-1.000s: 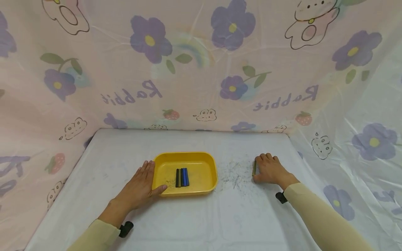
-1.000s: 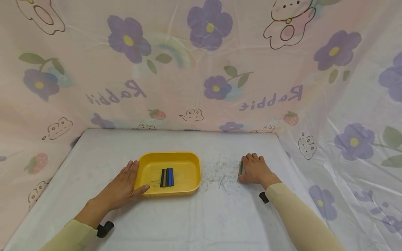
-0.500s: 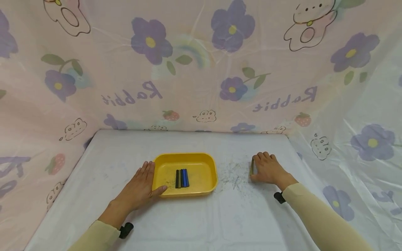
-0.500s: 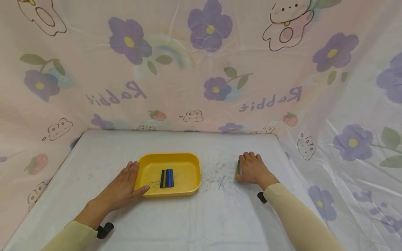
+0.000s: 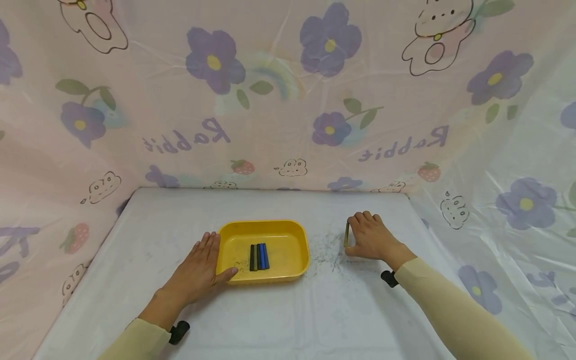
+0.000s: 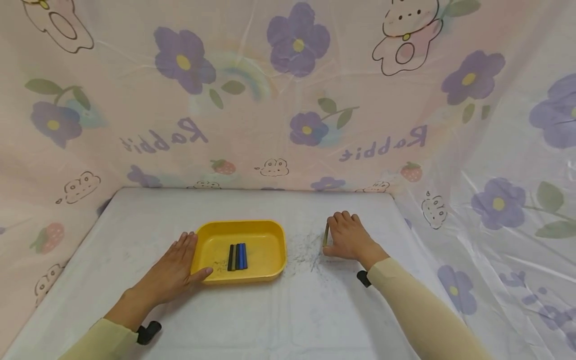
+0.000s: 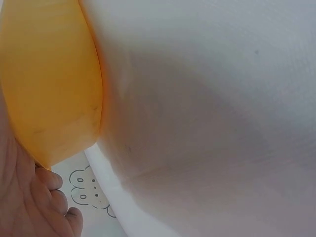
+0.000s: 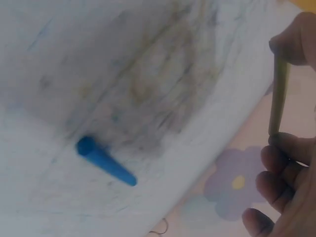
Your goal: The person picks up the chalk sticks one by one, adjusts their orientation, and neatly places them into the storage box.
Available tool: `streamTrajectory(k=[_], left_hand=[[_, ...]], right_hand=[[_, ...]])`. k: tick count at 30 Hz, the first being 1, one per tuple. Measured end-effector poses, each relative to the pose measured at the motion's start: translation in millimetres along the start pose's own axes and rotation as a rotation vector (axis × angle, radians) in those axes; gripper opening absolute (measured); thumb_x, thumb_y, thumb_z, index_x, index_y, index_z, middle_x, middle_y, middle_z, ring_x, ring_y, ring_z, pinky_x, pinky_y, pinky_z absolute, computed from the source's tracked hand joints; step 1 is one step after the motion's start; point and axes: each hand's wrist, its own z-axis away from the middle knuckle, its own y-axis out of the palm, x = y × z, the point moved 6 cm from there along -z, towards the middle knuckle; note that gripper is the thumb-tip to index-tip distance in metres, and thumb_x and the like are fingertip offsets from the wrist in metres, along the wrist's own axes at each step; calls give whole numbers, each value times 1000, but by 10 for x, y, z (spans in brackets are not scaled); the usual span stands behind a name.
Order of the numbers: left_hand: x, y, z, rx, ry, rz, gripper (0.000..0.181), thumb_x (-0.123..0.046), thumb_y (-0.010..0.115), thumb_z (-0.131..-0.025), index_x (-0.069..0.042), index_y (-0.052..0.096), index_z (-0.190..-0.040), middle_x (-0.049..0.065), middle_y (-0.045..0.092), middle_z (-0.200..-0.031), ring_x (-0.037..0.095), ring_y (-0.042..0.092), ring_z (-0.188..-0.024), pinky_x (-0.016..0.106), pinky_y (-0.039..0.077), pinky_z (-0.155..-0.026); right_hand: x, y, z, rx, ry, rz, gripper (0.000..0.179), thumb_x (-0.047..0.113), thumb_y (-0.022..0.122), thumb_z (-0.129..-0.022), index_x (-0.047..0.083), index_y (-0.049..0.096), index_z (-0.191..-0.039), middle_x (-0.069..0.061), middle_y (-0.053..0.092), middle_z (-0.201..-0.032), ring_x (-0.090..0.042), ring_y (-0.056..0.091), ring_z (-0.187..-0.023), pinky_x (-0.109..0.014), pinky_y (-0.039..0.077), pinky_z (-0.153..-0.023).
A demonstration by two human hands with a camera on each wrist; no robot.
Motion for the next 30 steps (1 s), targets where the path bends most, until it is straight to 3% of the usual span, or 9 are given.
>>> streamTrajectory(k=[7,18,24,30], left_hand=[[-18,-2,-18,6,-9,19,109,-74,46,-102,13,19,-162,31,21,-171,46,17,-161,60,18,-131],[-4,-19,10,28,-13,-20,109,-75,43,-102,12,18,-163,31,19,-171,46,16,-161,60,17,-131],[-11,-37,16,21,-6,-34,107,-74,42,-103,12,19,-163,30,21,-171,45,16,-161,60,18,-131],[-25,-64,17,11,-3,-38,106,-73,43,-103,12,20,-163,31,21,-171,46,18,-161,59,19,-131]], right_hand=[[243,-115,-182,-27,-28,-26,69,51,77,-82,1,60,-127,-15,59,-120,-33,50,-105,-51,45,-88],[1010,-467,-535,-41,-148,-66,76,60,78,-85,4,58,-133,-12,59,-125,-29,49,-107,-45,43,-89],[1371,-385,-689,24,-218,-61,71,56,74,-86,6,57,-134,-8,58,-123,-25,47,-107,-38,40,-86],[1652,-213,-782,54,-278,8,67,60,74,-89,9,58,-129,-7,59,-122,-24,48,-106,-38,43,-88]])
